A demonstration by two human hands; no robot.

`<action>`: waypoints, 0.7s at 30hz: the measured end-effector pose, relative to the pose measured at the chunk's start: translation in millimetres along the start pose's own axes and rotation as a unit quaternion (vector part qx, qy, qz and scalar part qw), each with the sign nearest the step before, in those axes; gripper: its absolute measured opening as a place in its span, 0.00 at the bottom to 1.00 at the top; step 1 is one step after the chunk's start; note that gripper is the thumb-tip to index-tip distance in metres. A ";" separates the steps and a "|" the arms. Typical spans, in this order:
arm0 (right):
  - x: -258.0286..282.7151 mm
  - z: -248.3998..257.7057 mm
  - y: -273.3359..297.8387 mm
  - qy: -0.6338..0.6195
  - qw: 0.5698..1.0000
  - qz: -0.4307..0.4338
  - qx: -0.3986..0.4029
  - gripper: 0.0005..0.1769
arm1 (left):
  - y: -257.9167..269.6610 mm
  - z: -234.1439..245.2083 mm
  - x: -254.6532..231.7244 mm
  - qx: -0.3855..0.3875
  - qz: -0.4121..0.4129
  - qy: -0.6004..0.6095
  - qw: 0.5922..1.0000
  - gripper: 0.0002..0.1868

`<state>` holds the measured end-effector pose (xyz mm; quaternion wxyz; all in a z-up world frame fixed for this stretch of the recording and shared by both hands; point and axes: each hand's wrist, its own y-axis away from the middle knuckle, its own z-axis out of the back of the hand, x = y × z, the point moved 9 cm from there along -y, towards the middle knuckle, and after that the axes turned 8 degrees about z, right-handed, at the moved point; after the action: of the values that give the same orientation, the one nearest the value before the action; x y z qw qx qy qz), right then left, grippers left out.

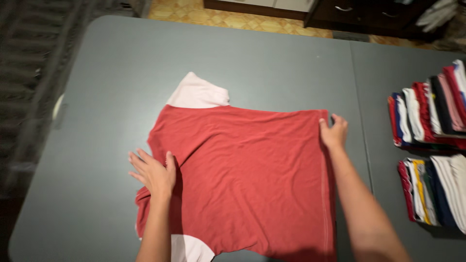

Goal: The person folds t-shirts on a gray folding table. They lay each shirt flat, smooth it with their hands, fold in the sleeves and sides, fold the shirt into a rectangle, and place the folded shirt onto a stack of folded clothes beside the table.

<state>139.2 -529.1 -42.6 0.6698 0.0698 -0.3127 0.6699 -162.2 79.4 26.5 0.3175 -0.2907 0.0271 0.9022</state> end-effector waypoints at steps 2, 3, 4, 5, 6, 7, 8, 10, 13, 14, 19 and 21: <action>-6.8 -11.7 -17.8 0.026 0.999 -0.038 0.024 0.28 | -3.0 -6.5 21.5 0.036 0.037 -0.022 0.998 0.45; -9.0 -14.9 -21.3 0.039 0.997 -0.055 0.035 0.25 | -4.7 -12.4 29.5 0.057 0.053 -0.031 0.996 0.43; -10.6 -17.2 -24.4 0.053 0.995 -0.071 0.046 0.21 | -7.0 -14.3 31.6 0.054 0.042 -0.036 0.997 0.39; -13.1 -17.7 -24.2 0.067 0.992 -0.088 0.056 0.18 | -9.1 -17.1 32.4 0.052 0.029 -0.040 0.997 0.34; -12.5 -18.1 -23.7 0.072 0.991 -0.093 0.058 0.19 | -10.6 -19.4 32.7 0.051 0.016 -0.045 0.998 0.30; -12.9 -18.0 -20.5 0.079 0.990 -0.099 0.060 0.20 | -11.8 -20.7 34.4 0.048 0.011 -0.050 0.997 0.28; -13.3 -18.3 -17.5 0.085 0.989 -0.106 0.063 0.20 | -13.1 -21.3 35.4 0.046 0.006 -0.056 0.997 0.25; -12.2 -22.9 -12.4 0.106 0.985 -0.105 0.087 0.23 | -17.7 -21.5 36.3 0.053 0.008 -0.033 0.998 0.23; -8.0 -14.5 -13.0 0.089 0.993 -0.065 0.051 0.22 | -27.1 -26.1 38.1 0.107 0.054 0.059 0.991 0.22; -6.0 -8.0 -13.8 0.074 0.996 -0.044 0.027 0.21 | -31.1 -29.6 41.3 0.141 0.087 0.095 0.982 0.21; -13.1 6.1 -18.7 -0.192 0.975 -0.110 0.000 0.18 | -53.7 -32.6 39.3 0.251 0.203 0.422 0.847 0.18; -14.2 12.9 -15.6 -0.257 0.958 -0.128 -0.003 0.16 | -55.8 -27.0 53.8 0.265 0.280 0.421 0.821 0.17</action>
<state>151.0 -549.3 -34.6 0.6472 0.2772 -0.4647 0.5369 -149.5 147.6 -17.5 0.0742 -0.5268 0.4764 0.7000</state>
